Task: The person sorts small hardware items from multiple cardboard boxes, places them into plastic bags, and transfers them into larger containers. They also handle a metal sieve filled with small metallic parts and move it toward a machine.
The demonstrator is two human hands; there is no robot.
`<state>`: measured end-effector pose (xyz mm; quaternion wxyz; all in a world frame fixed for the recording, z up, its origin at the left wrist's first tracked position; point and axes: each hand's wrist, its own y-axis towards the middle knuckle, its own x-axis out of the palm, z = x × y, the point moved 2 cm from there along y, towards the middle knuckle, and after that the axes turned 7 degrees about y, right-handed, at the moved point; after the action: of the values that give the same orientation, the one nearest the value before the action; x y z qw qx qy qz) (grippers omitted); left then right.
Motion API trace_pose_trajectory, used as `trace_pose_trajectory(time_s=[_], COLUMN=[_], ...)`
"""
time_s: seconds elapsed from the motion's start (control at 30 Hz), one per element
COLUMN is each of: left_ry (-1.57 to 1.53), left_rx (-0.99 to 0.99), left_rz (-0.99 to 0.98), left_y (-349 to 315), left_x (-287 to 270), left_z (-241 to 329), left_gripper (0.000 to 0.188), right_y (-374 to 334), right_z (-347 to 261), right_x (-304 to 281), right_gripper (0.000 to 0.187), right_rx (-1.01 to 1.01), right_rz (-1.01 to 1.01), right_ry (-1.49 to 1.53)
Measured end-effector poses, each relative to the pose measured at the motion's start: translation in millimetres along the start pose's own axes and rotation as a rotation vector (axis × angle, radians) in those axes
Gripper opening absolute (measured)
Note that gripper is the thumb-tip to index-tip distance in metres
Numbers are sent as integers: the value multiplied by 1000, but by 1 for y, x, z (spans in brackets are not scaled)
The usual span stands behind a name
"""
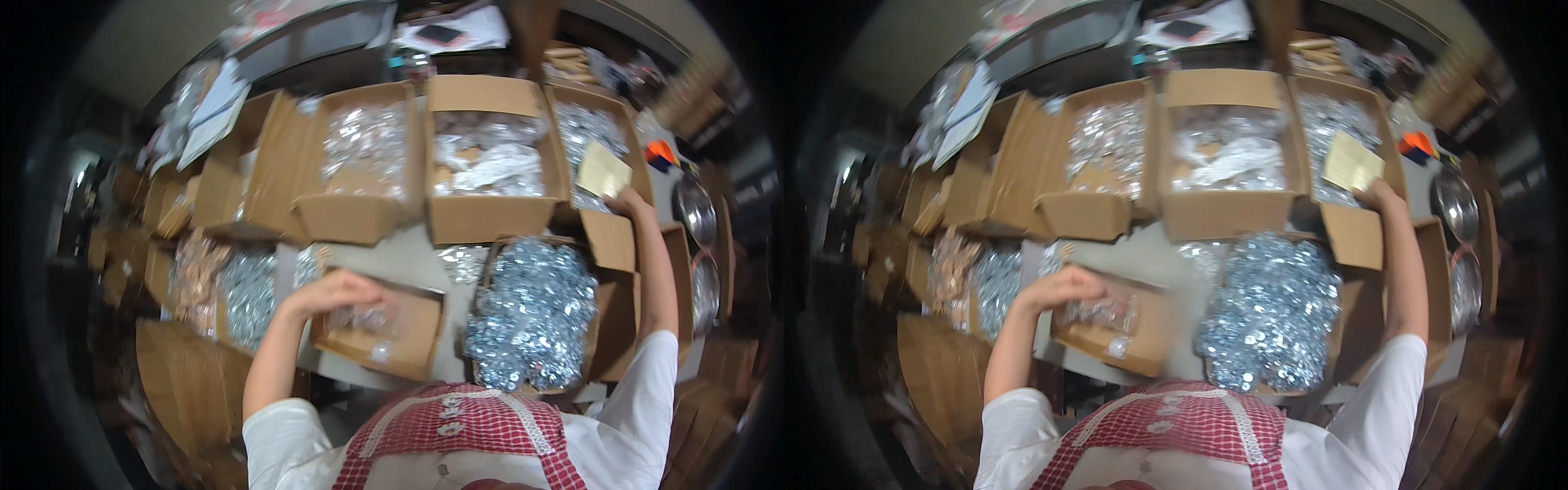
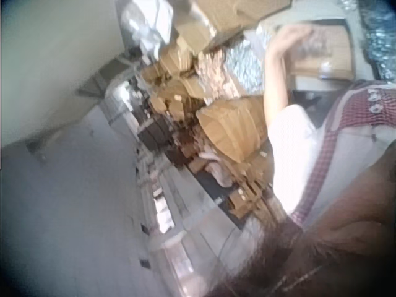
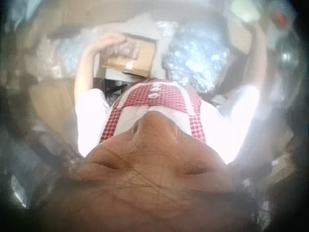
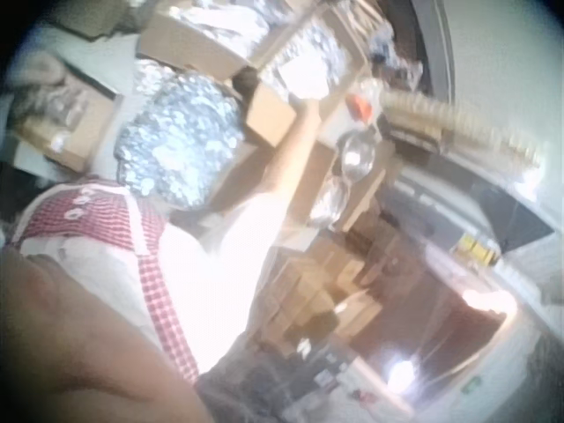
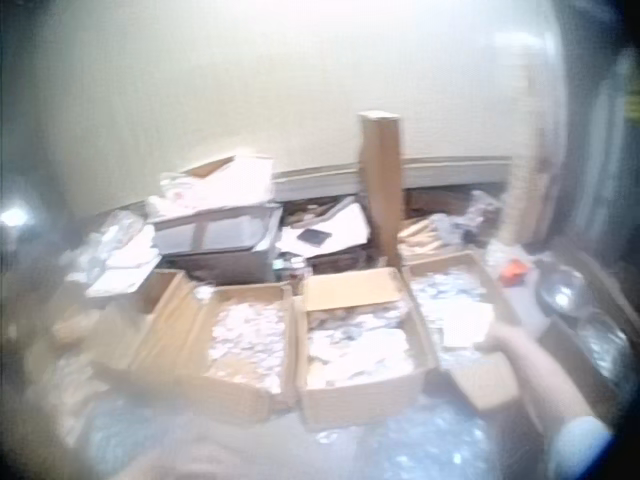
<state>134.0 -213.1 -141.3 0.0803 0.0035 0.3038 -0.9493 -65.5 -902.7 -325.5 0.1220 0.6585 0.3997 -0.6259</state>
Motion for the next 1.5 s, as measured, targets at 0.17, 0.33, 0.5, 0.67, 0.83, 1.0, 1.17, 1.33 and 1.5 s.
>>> trace_pose_trajectory(time_s=[0.17,0.33,0.5,0.67,0.83,1.0,1.17,1.33,1.5], left_ry=[114,-53,-61,-3,-14,-79,-125,-366,-869], left_rx=[-215,-194,-121,-73,-22,9,99,110,81], left_rz=[-215,130,364,336,302,255,264,153,-20], left_y=[13,19,16,14,12,21,44,66,93], left_x=[33,40,48,66,82,97,119,148,176], left_z=[-17,-15,-8,-6,-8,-5,14,48,65], left_gripper=[36,31,34,32,29,30,31,46,56], right_y=[-23,-44,-58,-94,-102,-88,-107,-212,-313], right_z=[-10,-32,-32,-57,-71,-51,-54,-112,-114], right_x=[-12,-33,-45,-61,-62,-52,-61,-90,-97], right_gripper=[76,47,18,50,54,45,27,7,37], right_rx=[53,17,118,153,77,12,-12,-562,-700], right_rz=[-165,24,180,124,-134,-29,196,117,-238], right_ry=[12,220,1185,106,93,196,731,1438,1262])
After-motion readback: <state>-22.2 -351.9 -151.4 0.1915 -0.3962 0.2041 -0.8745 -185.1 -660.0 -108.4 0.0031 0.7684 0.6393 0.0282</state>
